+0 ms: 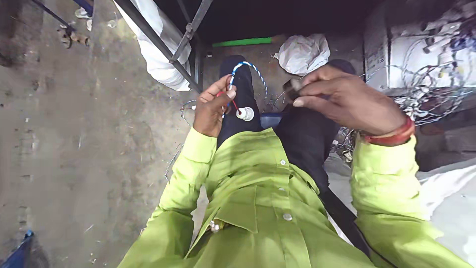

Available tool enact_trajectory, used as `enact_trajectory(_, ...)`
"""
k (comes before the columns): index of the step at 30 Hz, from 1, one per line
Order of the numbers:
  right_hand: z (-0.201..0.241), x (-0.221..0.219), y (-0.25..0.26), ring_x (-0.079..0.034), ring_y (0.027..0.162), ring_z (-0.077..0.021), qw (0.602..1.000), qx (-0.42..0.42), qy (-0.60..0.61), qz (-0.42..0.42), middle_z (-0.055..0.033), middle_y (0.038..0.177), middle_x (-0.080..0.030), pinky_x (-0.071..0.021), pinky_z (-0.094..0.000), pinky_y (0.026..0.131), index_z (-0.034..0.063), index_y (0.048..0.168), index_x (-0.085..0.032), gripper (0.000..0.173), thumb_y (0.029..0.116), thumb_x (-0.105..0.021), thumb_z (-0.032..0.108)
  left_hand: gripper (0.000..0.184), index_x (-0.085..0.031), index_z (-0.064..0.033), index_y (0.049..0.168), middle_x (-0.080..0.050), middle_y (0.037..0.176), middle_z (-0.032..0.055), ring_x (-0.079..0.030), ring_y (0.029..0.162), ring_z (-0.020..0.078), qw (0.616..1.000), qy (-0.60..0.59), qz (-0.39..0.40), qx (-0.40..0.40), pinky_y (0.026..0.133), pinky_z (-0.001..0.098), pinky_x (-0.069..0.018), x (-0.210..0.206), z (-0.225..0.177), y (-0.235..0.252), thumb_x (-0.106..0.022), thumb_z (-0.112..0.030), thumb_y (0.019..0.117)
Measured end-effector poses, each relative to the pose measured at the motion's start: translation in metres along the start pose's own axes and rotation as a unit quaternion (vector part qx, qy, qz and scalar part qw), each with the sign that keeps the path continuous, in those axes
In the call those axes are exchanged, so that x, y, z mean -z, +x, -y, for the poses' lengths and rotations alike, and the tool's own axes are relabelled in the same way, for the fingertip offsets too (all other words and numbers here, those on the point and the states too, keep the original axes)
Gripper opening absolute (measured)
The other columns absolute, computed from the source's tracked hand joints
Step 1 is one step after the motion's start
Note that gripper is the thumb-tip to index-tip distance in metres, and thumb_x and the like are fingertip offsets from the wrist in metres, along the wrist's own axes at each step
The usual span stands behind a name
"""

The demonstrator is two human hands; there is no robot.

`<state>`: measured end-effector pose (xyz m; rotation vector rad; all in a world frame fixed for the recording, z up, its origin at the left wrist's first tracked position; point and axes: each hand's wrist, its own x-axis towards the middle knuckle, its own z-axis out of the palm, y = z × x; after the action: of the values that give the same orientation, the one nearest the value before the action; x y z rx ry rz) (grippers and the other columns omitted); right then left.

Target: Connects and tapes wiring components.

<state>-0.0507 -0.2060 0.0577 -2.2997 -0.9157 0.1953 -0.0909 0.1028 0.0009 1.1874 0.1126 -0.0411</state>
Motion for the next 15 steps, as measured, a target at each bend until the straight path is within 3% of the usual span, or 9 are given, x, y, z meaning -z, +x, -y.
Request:
enact_trajectory(2, -0.009, -0.018, 0.019, -0.067, 0.101, -0.0264, 0.995, 0.022, -0.034, 0.092, -0.0099, 0.104, -0.072, -0.0539, -0.048, 0.089, 0.0115, 0.099, -0.079, 0.021, 0.0974, -0.067, 0.028, 0.034, -0.062, 0.0017, 0.13, -0.072, 0.109, 0.0062, -0.065, 0.078, 0.0077, 0.999, 0.006, -0.025, -0.03, 0.065, 0.0217, -0.0544, 0.002, -0.007, 0.009, -0.059, 0.002, 0.0962)
enact_trajectory(4, -0.024, -0.056, 0.033, -0.069, 0.089, -0.0347, 0.981, -0.045, -0.061, 0.176, -0.0143, 0.091, -0.073, -0.0539, -0.0588, 0.081, 0.0072, 0.093, -0.077, 0.012, 0.0929, -0.073, 0.018, 0.032, -0.064, 0.0031, 0.129, -0.072, 0.107, 0.0074, -0.066, 0.077, 0.0091, 0.998, 0.006, -0.044, -0.052, 0.063, 0.022, -0.0554, 0.001, -0.011, 0.016, -0.059, 0.003, 0.0966)
enact_trajectory(6, -0.043, -0.097, 0.04, -0.068, 0.089, -0.0436, 0.956, -0.127, -0.11, 0.24, -0.022, 0.09, -0.07, -0.053, -0.066, 0.078, 0.0021, 0.091, -0.075, 0.015, 0.0913, -0.075, 0.017, 0.034, -0.063, 0.0031, 0.13, -0.071, 0.107, 0.0069, -0.065, 0.076, 0.0091, 0.997, 0.01, -0.041, -0.065, 0.062, 0.0224, -0.0552, -0.001, -0.011, 0.02, -0.059, 0.002, 0.0965)
enact_trajectory(8, -0.054, -0.127, 0.042, -0.067, 0.097, -0.0474, 0.929, -0.168, -0.164, 0.285, -0.0261, 0.098, -0.067, -0.0532, -0.0659, 0.08, -0.0014, 0.097, -0.07, 0.023, 0.0962, -0.07, 0.022, 0.035, -0.063, 0.0025, 0.131, -0.071, 0.107, 0.0061, -0.063, 0.076, 0.0083, 0.998, 0.016, -0.03, -0.06, 0.062, 0.0223, -0.0533, -0.002, -0.006, 0.019, -0.059, 0.001, 0.0965)
enact_trajectory(10, -0.053, -0.144, 0.04, -0.066, 0.099, -0.0491, 0.924, -0.161, -0.176, 0.299, -0.0281, 0.101, -0.067, -0.0534, -0.0669, 0.079, -0.0026, 0.099, -0.07, 0.019, 0.0958, -0.068, 0.016, 0.035, -0.064, 0.0016, 0.131, -0.071, 0.107, 0.0053, -0.063, 0.075, 0.0078, 0.999, 0.025, -0.017, -0.04, 0.063, 0.0225, -0.0534, -0.002, -0.002, 0.013, -0.06, -0.001, 0.0963)
enact_trajectory(13, -0.054, -0.147, 0.042, -0.066, 0.101, -0.047, 0.913, -0.119, -0.184, 0.343, -0.0259, 0.103, -0.068, -0.0535, -0.0644, 0.084, -0.0009, 0.105, -0.07, 0.014, 0.0927, -0.066, 0.002, 0.031, -0.067, 0.0011, 0.126, -0.071, 0.104, 0.0057, -0.061, 0.073, 0.0077, 1.0, 0.02, -0.001, -0.016, 0.062, 0.0225, -0.052, -0.001, 0.003, 0.007, -0.061, -0.002, 0.0956)
enact_trajectory(15, -0.051, -0.134, 0.042, -0.068, 0.097, -0.0438, 0.923, -0.116, -0.169, 0.325, -0.0218, 0.098, -0.07, -0.0534, -0.0637, 0.083, 0.0034, 0.104, -0.072, 0.013, 0.0916, -0.068, 0.007, 0.029, -0.068, 0.0012, 0.124, -0.072, 0.102, 0.0061, -0.061, 0.072, 0.0072, 1.0, 0.01, 0.004, -0.001, 0.062, 0.0216, -0.0516, -0.001, 0.004, -0.001, -0.061, -0.001, 0.095)
